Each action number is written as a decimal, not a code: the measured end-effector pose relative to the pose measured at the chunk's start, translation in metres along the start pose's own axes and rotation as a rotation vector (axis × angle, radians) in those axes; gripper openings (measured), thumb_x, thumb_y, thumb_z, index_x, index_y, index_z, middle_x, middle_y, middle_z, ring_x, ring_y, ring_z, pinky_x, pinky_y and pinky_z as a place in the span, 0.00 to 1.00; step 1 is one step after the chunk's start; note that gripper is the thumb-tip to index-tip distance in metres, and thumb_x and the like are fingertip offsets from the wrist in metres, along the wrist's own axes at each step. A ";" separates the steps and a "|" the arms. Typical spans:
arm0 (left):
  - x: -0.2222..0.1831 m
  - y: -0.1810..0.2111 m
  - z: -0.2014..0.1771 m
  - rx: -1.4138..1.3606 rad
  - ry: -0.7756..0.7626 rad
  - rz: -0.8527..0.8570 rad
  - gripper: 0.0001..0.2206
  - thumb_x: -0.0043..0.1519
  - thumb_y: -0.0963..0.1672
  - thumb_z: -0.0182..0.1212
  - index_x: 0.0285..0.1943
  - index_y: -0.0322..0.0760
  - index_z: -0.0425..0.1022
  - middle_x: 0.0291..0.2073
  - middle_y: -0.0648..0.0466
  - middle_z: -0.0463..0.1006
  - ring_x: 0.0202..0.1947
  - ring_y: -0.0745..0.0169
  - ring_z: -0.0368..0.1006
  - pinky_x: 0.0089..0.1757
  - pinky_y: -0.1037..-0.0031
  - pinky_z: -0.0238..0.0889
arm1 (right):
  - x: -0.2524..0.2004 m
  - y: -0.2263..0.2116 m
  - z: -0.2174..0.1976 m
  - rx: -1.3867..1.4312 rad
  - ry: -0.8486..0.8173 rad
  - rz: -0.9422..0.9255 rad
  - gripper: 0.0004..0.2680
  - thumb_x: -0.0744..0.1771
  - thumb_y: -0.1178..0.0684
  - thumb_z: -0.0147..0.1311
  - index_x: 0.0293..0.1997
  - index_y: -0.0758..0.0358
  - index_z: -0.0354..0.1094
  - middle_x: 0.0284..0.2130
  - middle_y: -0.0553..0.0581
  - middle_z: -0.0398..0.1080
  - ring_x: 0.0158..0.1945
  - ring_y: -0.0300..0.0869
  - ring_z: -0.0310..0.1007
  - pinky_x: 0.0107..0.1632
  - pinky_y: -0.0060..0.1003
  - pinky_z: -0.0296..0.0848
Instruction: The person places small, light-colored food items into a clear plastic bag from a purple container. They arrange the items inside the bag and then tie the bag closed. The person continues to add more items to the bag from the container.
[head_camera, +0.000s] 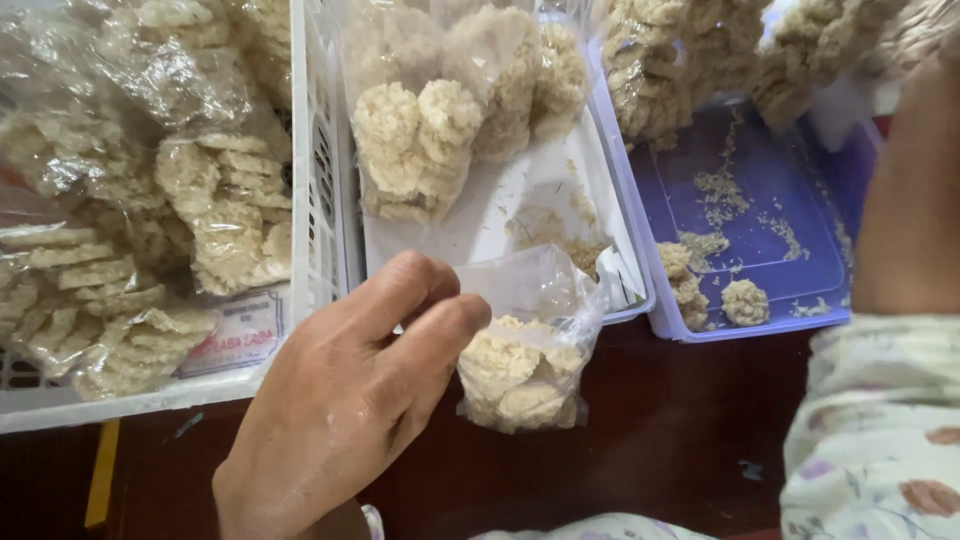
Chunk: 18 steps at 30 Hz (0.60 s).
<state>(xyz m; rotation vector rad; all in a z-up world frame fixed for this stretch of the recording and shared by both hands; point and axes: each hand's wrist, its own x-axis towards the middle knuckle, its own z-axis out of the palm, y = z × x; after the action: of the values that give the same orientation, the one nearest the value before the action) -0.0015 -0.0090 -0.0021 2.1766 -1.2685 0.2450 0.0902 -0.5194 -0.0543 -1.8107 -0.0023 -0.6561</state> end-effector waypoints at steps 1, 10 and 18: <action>0.000 0.000 0.000 -0.009 0.011 -0.006 0.05 0.70 0.38 0.49 0.52 0.32 0.67 0.45 0.46 0.67 0.27 0.51 0.67 0.21 0.65 0.60 | -0.015 -0.021 0.007 -0.061 -0.053 -0.047 0.12 0.72 0.48 0.43 0.42 0.65 0.72 0.43 0.63 0.76 0.50 0.49 0.81 0.58 0.43 0.81; 0.000 0.000 0.001 -0.013 0.069 0.040 0.03 0.70 0.35 0.49 0.49 0.27 0.66 0.42 0.46 0.68 0.25 0.58 0.65 0.19 0.72 0.63 | -0.091 -0.100 0.078 -1.217 -0.789 -0.105 0.11 0.71 0.42 0.48 0.46 0.51 0.78 0.35 0.50 0.81 0.25 0.40 0.80 0.31 0.35 0.78; 0.000 -0.002 -0.003 -0.050 0.109 0.081 0.04 0.70 0.33 0.47 0.45 0.28 0.67 0.40 0.46 0.67 0.26 0.55 0.64 0.23 0.69 0.58 | -0.130 -0.015 0.075 -1.334 -0.947 0.404 0.18 0.67 0.32 0.46 0.59 0.42 0.69 0.51 0.45 0.77 0.49 0.42 0.80 0.48 0.42 0.77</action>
<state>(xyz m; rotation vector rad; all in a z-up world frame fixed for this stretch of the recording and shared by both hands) 0.0003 -0.0062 -0.0005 2.0441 -1.2890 0.3562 0.0077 -0.4068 -0.1116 -3.0945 0.2019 0.7644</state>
